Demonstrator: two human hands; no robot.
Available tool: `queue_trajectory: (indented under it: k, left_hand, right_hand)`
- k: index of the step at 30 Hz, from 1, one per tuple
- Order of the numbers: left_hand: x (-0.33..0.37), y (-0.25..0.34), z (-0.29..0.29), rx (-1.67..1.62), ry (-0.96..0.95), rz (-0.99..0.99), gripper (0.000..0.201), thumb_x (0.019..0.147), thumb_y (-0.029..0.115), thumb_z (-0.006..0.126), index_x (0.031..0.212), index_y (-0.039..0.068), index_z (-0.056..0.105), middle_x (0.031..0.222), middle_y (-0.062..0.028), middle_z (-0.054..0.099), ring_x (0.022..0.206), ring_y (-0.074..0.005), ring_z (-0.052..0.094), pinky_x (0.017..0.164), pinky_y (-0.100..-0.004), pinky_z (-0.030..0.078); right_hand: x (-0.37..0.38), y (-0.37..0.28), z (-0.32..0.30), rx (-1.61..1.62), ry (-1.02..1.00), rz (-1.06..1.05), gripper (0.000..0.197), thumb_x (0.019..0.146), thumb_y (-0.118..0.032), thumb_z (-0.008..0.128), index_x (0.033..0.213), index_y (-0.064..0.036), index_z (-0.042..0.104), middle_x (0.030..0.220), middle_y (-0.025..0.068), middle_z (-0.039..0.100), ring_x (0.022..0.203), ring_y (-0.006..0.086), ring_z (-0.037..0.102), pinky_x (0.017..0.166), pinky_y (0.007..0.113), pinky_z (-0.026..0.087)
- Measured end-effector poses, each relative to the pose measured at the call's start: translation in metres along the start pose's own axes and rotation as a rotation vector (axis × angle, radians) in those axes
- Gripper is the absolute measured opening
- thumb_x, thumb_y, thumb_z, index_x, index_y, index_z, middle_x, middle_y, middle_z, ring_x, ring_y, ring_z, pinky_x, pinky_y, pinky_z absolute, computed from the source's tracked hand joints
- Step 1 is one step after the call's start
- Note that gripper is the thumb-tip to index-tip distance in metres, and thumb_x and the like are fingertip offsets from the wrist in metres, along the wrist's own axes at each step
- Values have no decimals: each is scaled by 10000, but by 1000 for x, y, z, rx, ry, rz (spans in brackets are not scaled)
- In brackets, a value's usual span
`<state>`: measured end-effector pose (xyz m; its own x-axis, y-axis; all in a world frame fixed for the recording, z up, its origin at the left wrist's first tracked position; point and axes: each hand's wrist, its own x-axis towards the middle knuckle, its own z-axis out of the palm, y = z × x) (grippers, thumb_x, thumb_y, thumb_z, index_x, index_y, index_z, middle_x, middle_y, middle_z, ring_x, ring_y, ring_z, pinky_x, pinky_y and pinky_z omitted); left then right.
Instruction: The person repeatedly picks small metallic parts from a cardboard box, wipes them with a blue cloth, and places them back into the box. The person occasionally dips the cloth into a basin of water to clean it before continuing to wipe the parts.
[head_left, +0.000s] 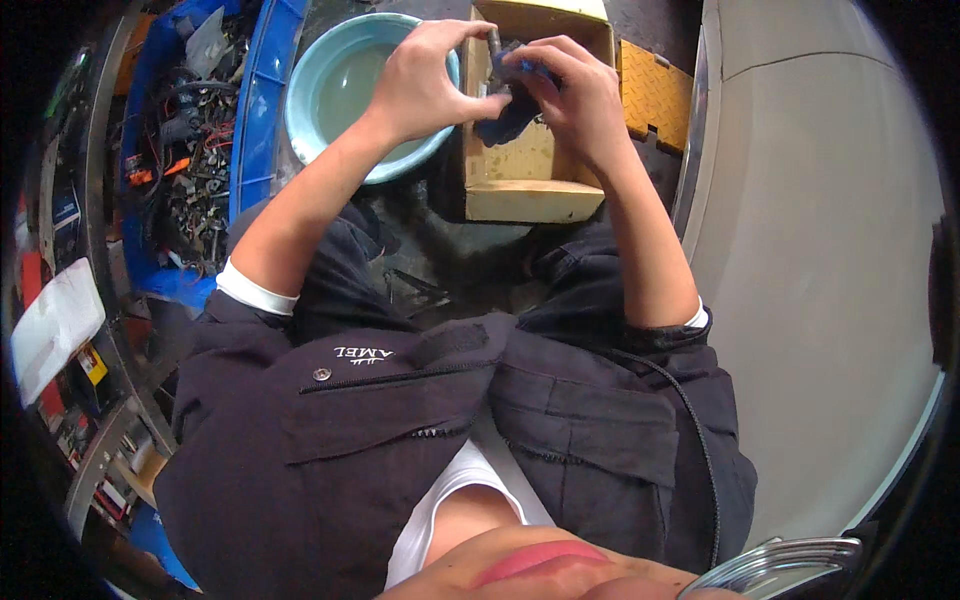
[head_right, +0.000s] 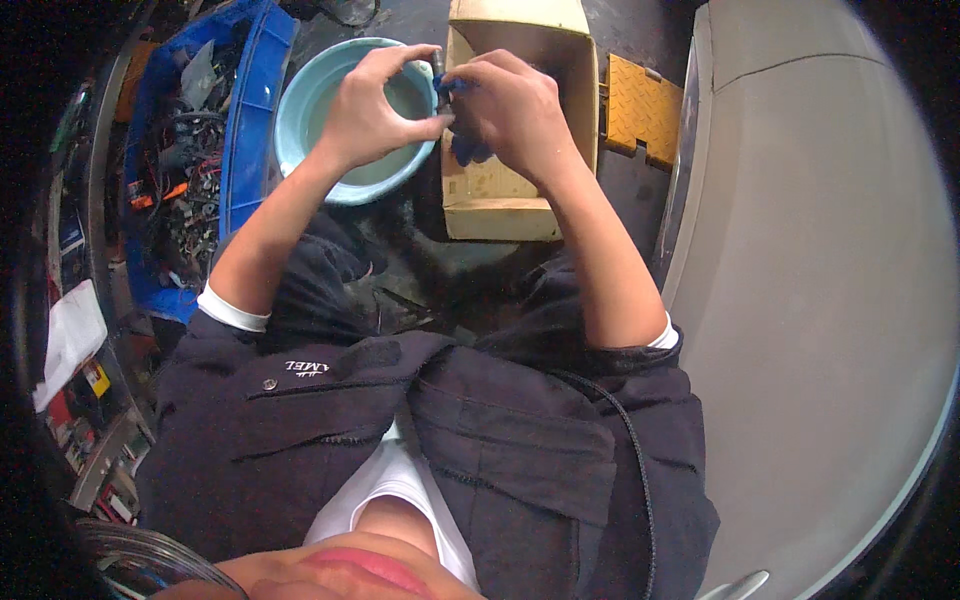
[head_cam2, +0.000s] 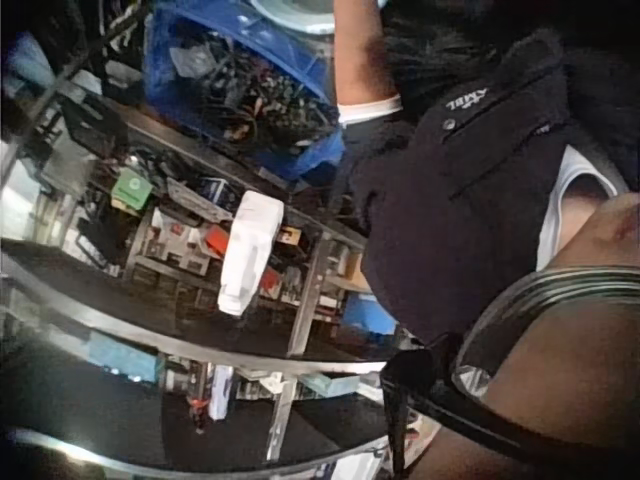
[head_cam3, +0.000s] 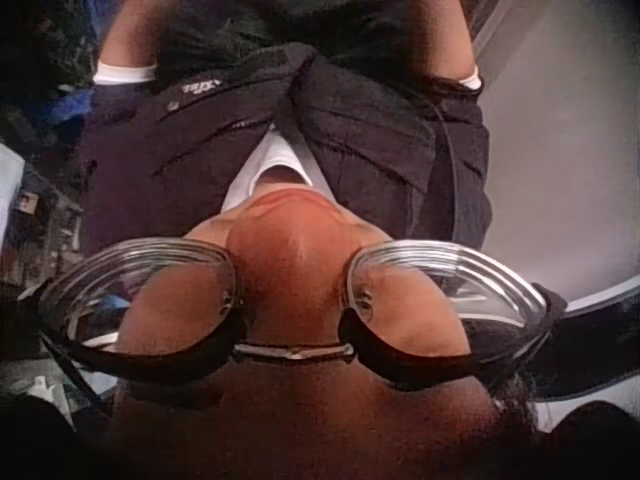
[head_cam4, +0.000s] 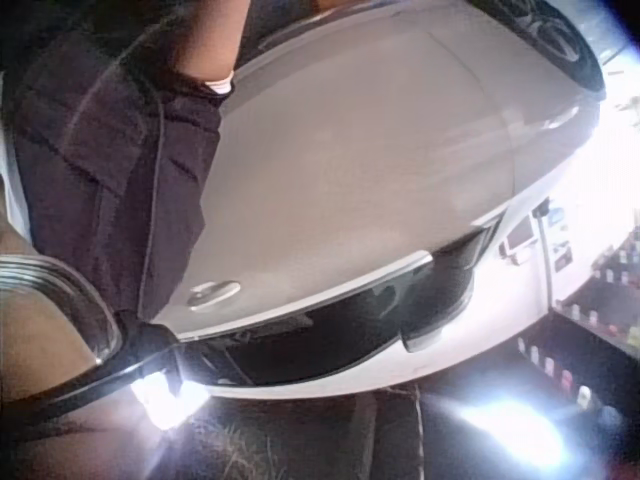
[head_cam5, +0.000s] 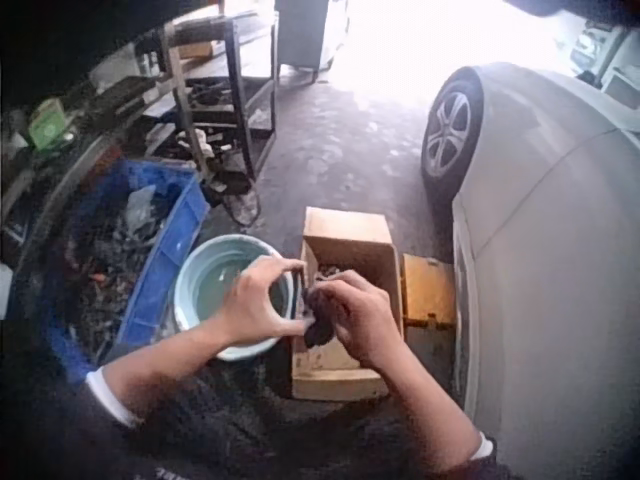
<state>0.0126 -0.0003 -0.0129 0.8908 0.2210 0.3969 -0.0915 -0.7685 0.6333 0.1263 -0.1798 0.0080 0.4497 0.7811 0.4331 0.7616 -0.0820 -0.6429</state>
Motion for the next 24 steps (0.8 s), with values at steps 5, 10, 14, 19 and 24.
queue_trajectory:
  k: [5,10,14,19,24]
  left_hand:
    - [2,9,3,50,-36,127,635,635,369,848,1174,77,681,1158,-133,679,1123,-292,630,1016,-398,481]
    - [3,-3,-8,76,34,60,645,624,263,859,1212,89,660,1160,-122,669,1123,-284,623,998,-390,484]
    - [0,3,-11,53,-5,68,652,628,266,864,1215,76,655,1173,-128,663,1132,-284,619,1008,-383,478]
    - [0,12,-6,79,-18,129,650,618,246,862,1210,75,655,1186,-131,663,1149,-289,608,1026,-393,466]
    - [1,-1,-6,112,18,118,659,606,241,866,1208,72,656,1178,-128,665,1144,-285,611,1018,-385,473]
  right_hand:
    - [-1,-1,-2,-43,88,0,186,823,-26,712,999,-84,733,953,125,683,862,311,700,779,387,576]
    - [-4,-2,-6,-49,-126,8,237,863,-3,726,1074,-108,744,1023,102,698,939,287,707,796,338,590]
    - [-3,3,-4,-86,15,72,174,842,-93,718,1012,-56,725,939,145,687,850,333,698,764,395,569]
    - [-3,0,0,51,52,37,175,833,-121,738,998,-61,728,892,148,683,821,339,690,723,394,556]
    - [-5,2,-1,8,-37,28,172,820,-102,748,986,-61,730,885,139,670,805,330,687,712,385,549]
